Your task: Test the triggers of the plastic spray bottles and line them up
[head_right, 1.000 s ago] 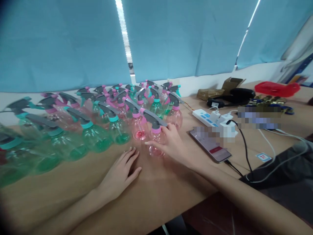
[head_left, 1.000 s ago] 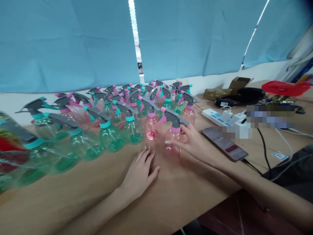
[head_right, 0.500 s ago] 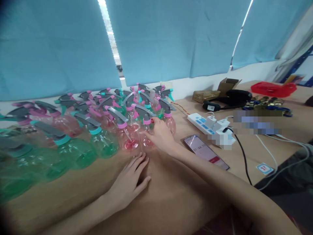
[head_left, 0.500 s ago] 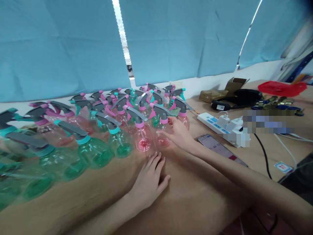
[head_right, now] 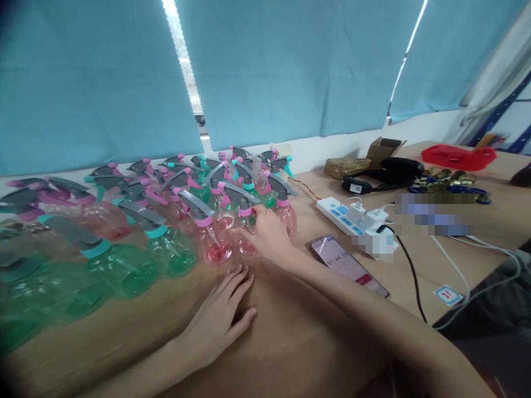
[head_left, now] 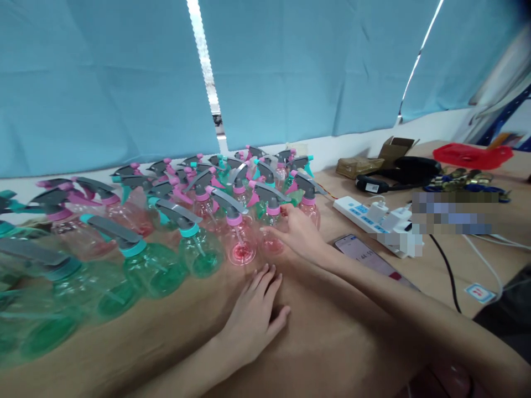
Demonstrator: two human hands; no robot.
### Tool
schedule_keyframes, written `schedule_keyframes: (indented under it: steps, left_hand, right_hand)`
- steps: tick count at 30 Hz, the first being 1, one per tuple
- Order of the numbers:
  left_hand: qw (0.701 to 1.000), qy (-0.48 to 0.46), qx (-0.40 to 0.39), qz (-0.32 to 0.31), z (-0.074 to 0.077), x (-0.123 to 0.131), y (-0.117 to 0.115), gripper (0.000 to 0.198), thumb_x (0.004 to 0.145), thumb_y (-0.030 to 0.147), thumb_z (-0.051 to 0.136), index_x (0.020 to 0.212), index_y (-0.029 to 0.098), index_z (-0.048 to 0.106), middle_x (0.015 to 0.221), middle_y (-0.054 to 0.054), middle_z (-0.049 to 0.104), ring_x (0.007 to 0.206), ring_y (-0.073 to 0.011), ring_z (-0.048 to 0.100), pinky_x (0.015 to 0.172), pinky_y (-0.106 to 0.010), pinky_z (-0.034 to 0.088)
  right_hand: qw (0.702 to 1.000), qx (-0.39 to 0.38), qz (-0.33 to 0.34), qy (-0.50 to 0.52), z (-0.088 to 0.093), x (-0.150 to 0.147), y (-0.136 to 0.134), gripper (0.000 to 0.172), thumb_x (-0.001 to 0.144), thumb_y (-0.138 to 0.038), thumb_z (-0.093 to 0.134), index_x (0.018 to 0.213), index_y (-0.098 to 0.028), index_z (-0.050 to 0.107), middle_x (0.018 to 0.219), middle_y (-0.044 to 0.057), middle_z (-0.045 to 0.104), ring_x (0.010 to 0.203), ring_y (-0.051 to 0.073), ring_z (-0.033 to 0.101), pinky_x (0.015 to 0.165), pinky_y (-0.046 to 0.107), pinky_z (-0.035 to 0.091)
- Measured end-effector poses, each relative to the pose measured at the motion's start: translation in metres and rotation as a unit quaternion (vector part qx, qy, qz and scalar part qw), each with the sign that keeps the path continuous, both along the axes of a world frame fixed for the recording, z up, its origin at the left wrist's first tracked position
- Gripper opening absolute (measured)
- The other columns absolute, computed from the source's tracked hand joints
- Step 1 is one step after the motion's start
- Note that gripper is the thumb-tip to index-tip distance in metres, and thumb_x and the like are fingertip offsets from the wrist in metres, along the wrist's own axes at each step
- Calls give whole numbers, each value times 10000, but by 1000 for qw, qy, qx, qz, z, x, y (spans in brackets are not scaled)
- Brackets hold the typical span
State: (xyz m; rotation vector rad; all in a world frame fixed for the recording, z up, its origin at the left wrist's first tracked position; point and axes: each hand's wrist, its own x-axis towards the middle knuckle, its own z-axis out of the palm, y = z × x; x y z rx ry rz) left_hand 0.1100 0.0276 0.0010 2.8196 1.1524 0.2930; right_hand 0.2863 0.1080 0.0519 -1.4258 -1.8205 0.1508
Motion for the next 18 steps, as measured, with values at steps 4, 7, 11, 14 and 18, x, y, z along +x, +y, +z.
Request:
schedule_keyframes:
  steps: [4, 7, 11, 14, 18]
  left_hand:
    - [1000, 0, 3, -1, 1, -1, 1, 527, 933, 361, 507, 1370, 76, 431, 1438, -181, 432, 1351, -304, 363, 1084, -490, 333]
    - [1000, -1, 6, -6, -1, 0, 4, 522, 938, 357, 495, 1367, 66, 429, 1429, -181, 443, 1338, -308, 380, 1068, -500, 353]
    - [1000, -15, 10, -8, -2, 3, 11, 513, 937, 351, 494, 1359, 65, 434, 1414, -183, 460, 1322, -312, 403, 1052, -506, 372]
    - [1000, -24, 13, -10, -3, 8, 16, 498, 931, 337, 503, 1350, 74, 447, 1406, -177, 470, 1319, -310, 405, 1055, -500, 369]
    - [999, -42, 26, -17, -5, 13, 22, 475, 931, 337, 498, 1337, 93, 463, 1401, -167, 478, 1321, -313, 401, 1052, -499, 370]
  right_hand:
    - [1000, 2, 6, 1, -3, 1, -7, 611, 795, -526, 627, 1210, -102, 478, 1200, 207, 610, 1138, 336, 572, 923, 466, 460]
    - [1000, 21, 9, 10, -2, 8, -20, 689, 782, -546, 635, 1275, -108, 438, 1289, 216, 560, 1209, 341, 526, 979, 495, 424]
    - [998, 4, 17, 61, 1, 32, -37, 459, 832, -473, 603, 1160, -160, 530, 1158, 141, 643, 990, 268, 642, 841, 432, 510]
    - [998, 3, -19, 55, 0, 57, -41, 264, 858, -437, 567, 936, -187, 599, 929, 80, 681, 788, 225, 651, 721, 395, 518]
    - [993, 28, -104, 47, -8, 83, -23, 442, 784, -524, 627, 1006, -145, 583, 1051, 166, 642, 978, 328, 605, 797, 475, 482]
